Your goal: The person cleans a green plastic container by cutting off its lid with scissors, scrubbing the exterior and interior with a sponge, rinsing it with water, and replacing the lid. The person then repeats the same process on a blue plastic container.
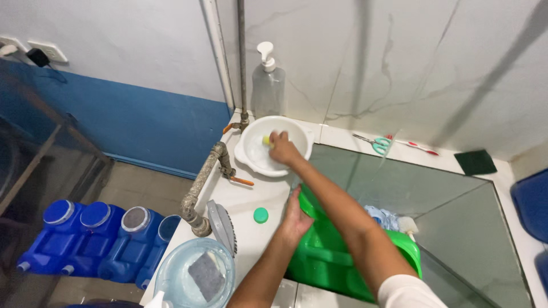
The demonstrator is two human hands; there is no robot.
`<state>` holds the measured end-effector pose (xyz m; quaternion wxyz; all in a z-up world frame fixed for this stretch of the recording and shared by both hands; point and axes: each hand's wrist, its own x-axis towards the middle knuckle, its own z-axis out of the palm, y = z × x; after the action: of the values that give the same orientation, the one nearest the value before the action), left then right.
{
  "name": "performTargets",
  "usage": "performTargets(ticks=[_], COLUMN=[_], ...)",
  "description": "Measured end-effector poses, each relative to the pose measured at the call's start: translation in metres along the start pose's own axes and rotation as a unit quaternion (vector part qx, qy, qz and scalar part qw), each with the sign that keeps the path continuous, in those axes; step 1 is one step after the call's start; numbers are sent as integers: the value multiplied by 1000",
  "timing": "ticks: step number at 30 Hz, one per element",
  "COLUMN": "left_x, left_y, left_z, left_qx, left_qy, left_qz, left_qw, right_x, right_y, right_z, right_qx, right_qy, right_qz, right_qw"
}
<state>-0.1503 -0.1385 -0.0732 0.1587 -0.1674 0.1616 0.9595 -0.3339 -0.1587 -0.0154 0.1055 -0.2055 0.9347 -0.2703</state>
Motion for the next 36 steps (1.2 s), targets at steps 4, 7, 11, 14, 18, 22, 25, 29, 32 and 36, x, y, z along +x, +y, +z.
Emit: performTargets(ticks=[4, 7, 11, 14, 18, 22, 25, 29, 32, 36], left_x=[5, 16, 29, 41, 48, 37, 23, -8, -41, -91], left_y=[19, 22, -19, -31, -28, -33, -17, -16, 3, 37], left_z=[20, 35, 50, 57, 60, 58, 67, 85, 90, 75], left_qx=[-15, -59, -16, -1, 41, 7, 52, 108, 334, 795], left_qy=[-29, -5, -64, -118, -54, -134, -31, 38, 50, 34], left_qz=[13, 21, -25, -41, -13, -74, -56, -23, 57, 318], left_qw=[999, 998, 998, 992, 998, 988, 997, 993, 940, 515], right_x=[-89, -163, -216, -212, -212, -231, -235, -232, -189, -92], right_y=[35, 53, 73, 84, 98, 107, 90, 67, 56, 45], right_z=[-69, -73, -70, -81, -89, -81, -73, -76, -85, -80], right_qx=[127, 53, -6, 27, 13, 1, 5, -66, -23, 47], right_qy=[141, 123, 152, 229, 242, 297, 290, 283, 273, 162], right_qz=[-190, -180, -156, -138, -154, -163, -96, -202, -192, -193], right_qw=[963, 974, 976, 963, 958, 941, 952, 935, 943, 967])
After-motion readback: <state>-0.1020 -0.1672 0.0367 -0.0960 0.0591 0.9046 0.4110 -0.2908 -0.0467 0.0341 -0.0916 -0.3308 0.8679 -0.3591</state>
